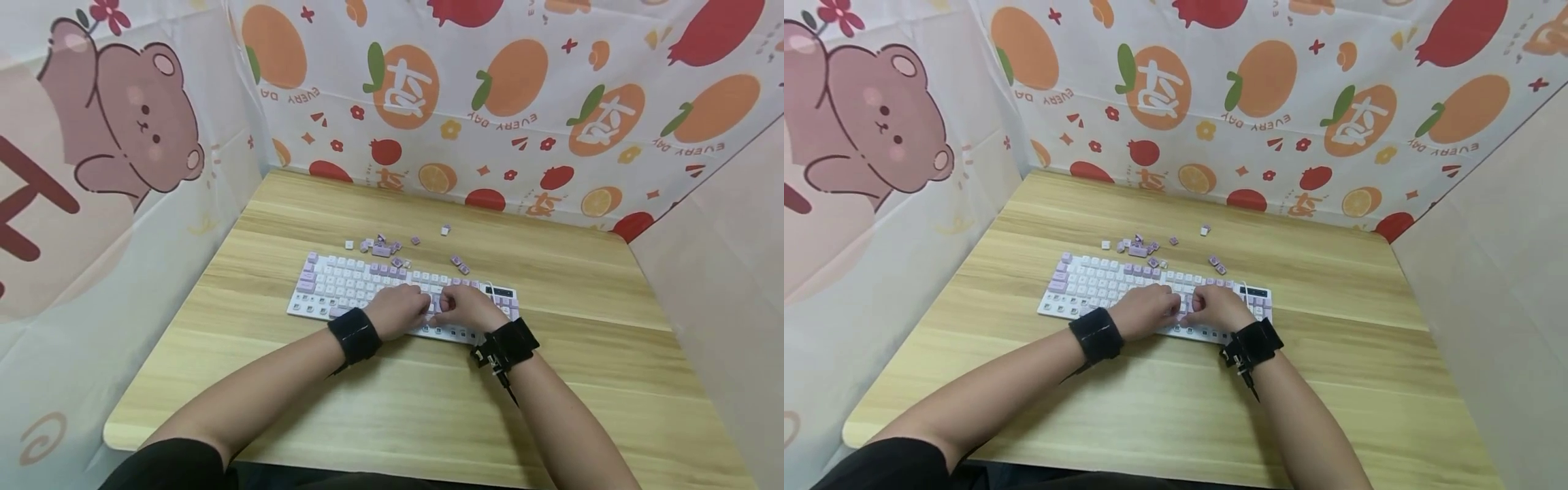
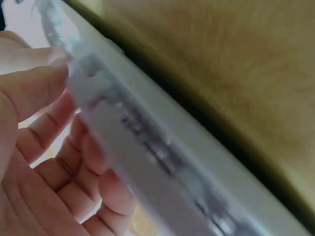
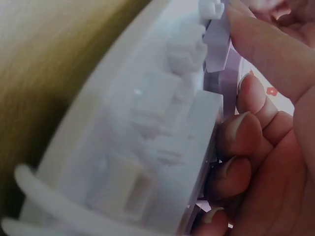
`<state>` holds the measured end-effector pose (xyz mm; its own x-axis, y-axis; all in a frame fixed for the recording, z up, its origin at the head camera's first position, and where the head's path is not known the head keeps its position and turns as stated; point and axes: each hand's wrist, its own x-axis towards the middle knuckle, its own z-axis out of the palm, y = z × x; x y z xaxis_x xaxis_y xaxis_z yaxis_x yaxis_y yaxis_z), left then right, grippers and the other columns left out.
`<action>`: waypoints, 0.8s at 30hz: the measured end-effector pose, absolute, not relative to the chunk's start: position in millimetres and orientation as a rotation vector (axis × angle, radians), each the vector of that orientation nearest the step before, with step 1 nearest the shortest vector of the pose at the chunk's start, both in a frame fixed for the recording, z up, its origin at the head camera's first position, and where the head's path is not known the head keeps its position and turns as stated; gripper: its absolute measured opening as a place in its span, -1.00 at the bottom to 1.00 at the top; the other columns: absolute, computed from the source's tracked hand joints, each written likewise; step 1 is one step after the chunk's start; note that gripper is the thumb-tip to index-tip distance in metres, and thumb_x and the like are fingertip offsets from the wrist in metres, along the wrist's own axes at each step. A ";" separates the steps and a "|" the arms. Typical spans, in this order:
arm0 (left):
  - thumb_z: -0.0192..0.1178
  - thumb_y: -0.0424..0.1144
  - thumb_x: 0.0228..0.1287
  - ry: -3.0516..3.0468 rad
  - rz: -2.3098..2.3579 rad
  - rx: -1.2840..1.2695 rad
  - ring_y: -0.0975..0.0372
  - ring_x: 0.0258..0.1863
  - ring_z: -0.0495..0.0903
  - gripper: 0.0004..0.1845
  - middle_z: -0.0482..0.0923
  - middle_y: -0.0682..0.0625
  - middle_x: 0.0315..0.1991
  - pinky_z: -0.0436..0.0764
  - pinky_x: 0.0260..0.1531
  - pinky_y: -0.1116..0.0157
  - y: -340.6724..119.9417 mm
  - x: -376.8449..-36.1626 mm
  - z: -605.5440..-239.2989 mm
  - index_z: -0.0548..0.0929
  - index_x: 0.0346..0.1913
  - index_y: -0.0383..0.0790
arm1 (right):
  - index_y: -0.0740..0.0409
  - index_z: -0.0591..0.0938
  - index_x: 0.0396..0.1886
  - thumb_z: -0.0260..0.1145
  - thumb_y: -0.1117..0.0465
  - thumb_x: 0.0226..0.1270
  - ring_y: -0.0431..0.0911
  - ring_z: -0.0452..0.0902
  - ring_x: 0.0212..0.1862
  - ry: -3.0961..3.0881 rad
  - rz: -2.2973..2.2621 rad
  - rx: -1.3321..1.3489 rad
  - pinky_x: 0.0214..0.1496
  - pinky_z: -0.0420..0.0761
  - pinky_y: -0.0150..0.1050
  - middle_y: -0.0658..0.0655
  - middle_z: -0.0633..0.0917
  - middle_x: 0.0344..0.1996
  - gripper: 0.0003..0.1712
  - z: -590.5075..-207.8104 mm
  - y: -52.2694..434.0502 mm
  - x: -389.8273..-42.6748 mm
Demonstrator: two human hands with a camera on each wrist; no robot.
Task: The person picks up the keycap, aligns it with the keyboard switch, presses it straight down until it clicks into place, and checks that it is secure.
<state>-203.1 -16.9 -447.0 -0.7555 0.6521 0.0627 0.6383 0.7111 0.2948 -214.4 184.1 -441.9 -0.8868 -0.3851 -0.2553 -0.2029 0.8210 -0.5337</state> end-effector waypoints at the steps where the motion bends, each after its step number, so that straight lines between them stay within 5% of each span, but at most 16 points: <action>1: 0.26 -0.16 0.28 2.878 0.480 1.077 0.21 -0.40 0.51 -0.91 0.56 0.05 -0.39 0.51 -0.47 0.29 -21.5 -199.5 -445.6 0.65 -0.25 -0.08 | -0.01 0.52 -0.53 0.57 -0.09 -0.03 -0.09 0.43 -0.44 2.658 -0.722 -0.436 -0.37 0.38 -0.22 -0.01 0.57 -0.51 -0.59 -442.0 183.9 -214.3; 5: 0.28 -0.11 0.26 2.905 0.599 0.986 0.15 -0.22 0.56 -0.76 0.62 0.00 -0.20 0.58 -0.23 0.18 -51.5 -188.6 -442.0 0.66 -0.06 -0.10 | -0.04 0.52 -0.53 0.55 -0.16 -0.01 -0.09 0.43 -0.43 2.656 -0.711 -0.394 -0.36 0.37 -0.21 -0.01 0.56 -0.53 -0.57 -444.2 182.7 -212.4; 12: 0.43 -0.14 0.10 3.039 0.685 0.806 0.03 -0.04 0.62 -0.69 0.67 -0.06 -0.06 0.58 -0.05 0.00 -106.5 -184.8 -440.6 0.72 -0.09 -0.14 | -0.05 0.51 -0.55 0.49 -0.26 0.03 -0.11 0.41 -0.46 2.673 -0.676 -0.420 -0.39 0.35 -0.22 -0.03 0.53 -0.55 -0.53 -442.4 179.7 -210.7; 24: 0.53 0.06 -0.12 3.105 0.530 0.874 0.18 -0.34 0.61 -0.56 0.68 0.04 -0.29 0.55 -0.31 0.19 -103.0 -184.2 -446.9 0.78 -0.17 -0.09 | 0.01 0.62 -0.49 0.34 -0.11 0.31 -0.15 0.38 -0.55 2.729 -0.567 -0.632 -0.47 0.33 -0.26 -0.02 0.51 -0.62 -0.67 -397.4 142.9 -255.4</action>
